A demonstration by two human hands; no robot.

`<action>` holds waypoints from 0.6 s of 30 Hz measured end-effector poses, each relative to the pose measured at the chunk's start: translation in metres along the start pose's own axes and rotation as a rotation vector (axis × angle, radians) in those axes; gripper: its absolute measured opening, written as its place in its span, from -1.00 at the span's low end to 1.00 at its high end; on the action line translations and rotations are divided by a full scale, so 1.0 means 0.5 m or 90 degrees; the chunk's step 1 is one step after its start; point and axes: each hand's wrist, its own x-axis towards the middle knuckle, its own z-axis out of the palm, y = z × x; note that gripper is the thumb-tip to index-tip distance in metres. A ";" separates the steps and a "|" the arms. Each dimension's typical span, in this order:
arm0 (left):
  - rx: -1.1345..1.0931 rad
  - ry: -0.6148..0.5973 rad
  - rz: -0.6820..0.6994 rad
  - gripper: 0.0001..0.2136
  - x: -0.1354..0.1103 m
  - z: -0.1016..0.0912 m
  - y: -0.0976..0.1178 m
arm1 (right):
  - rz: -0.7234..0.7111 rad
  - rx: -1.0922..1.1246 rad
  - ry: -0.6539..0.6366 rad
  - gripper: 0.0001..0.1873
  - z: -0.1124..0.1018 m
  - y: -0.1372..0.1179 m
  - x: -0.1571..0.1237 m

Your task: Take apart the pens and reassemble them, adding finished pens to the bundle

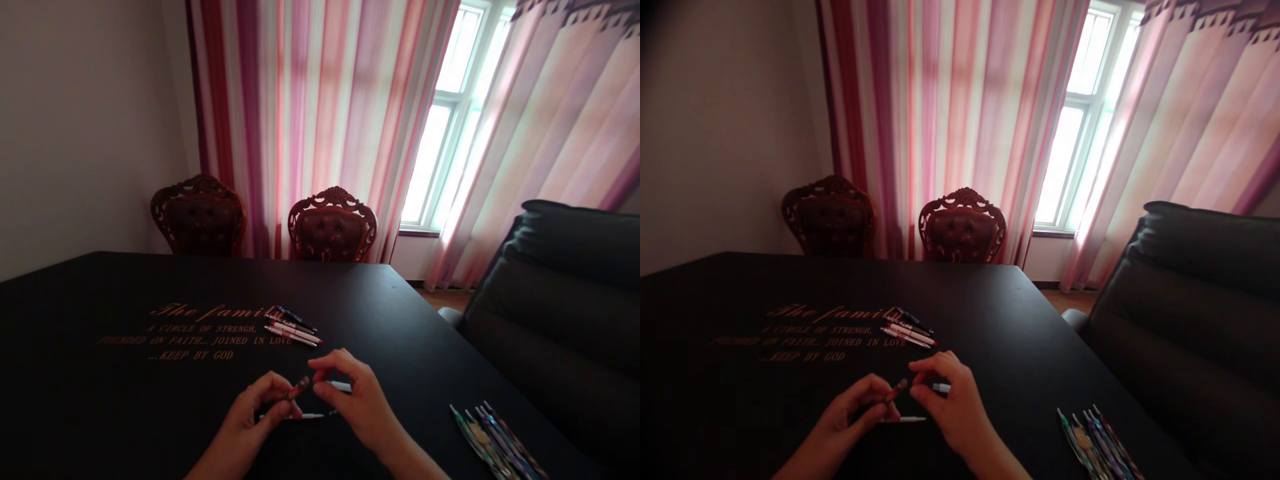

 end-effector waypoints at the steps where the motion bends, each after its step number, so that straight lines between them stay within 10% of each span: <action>1: -0.037 0.018 -0.007 -0.79 0.002 -0.004 0.003 | 0.007 -0.023 0.002 -0.85 -0.003 -0.002 0.001; 12: -0.047 0.253 -0.031 -0.61 0.027 -0.042 -0.010 | -0.065 -0.366 -0.191 -0.93 0.049 0.018 -0.038; 18: 0.000 0.254 -0.037 -0.68 0.031 -0.048 -0.030 | -0.048 -0.337 0.030 -0.86 0.006 0.003 -0.015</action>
